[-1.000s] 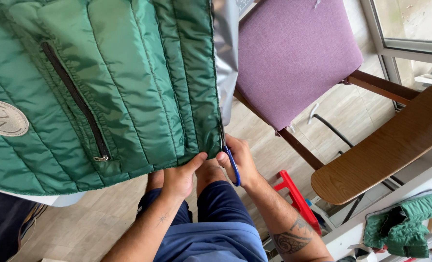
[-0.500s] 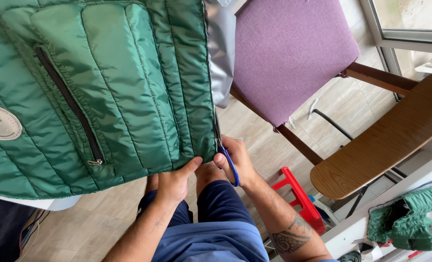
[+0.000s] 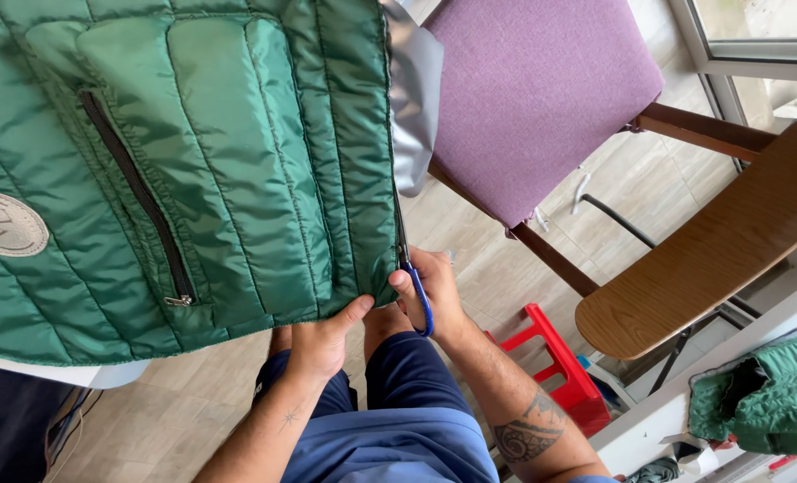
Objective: Cutting excess fabric and sewing a border onto a quilted bag panel
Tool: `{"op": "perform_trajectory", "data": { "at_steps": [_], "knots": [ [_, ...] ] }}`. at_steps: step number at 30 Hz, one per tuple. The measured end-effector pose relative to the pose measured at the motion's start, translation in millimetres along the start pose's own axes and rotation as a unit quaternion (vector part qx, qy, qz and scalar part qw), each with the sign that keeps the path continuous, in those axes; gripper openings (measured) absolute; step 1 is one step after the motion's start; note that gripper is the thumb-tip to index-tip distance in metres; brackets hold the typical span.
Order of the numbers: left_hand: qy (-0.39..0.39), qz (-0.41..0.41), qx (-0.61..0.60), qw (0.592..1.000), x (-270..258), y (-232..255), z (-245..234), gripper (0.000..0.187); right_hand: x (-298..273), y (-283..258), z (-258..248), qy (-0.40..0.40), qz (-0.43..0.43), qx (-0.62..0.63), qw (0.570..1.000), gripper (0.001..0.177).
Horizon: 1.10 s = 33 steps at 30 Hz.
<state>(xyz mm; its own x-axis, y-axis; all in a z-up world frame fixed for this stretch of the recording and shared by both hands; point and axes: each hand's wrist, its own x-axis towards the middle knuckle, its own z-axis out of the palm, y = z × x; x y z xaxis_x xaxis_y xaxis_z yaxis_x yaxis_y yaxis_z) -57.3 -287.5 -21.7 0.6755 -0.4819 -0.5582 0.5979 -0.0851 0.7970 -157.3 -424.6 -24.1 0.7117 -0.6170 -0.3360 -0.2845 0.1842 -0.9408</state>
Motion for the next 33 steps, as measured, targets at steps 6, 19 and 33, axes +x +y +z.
{"op": "perform_trajectory", "data": {
  "at_steps": [6, 19, 33],
  "knots": [
    [-0.012, 0.006, 0.03, 0.999, -5.2, 1.8, -4.7, 0.069, 17.9, -5.7, -3.1, -0.01, -0.005, -0.014, 1.0, 0.055],
    [-0.036, -0.006, 0.036, 0.999, -11.2, -5.6, -11.7, 0.07, 23.5, -8.9, 0.8, 0.027, -0.011, -0.027, 0.999, 0.05],
    [-0.048, 0.008, 0.159, 0.986, -19.2, -7.5, -29.5, 0.066, 38.6, -15.0, -2.8, 0.051, -0.027, -0.025, 0.998, 0.048]
  ]
}}
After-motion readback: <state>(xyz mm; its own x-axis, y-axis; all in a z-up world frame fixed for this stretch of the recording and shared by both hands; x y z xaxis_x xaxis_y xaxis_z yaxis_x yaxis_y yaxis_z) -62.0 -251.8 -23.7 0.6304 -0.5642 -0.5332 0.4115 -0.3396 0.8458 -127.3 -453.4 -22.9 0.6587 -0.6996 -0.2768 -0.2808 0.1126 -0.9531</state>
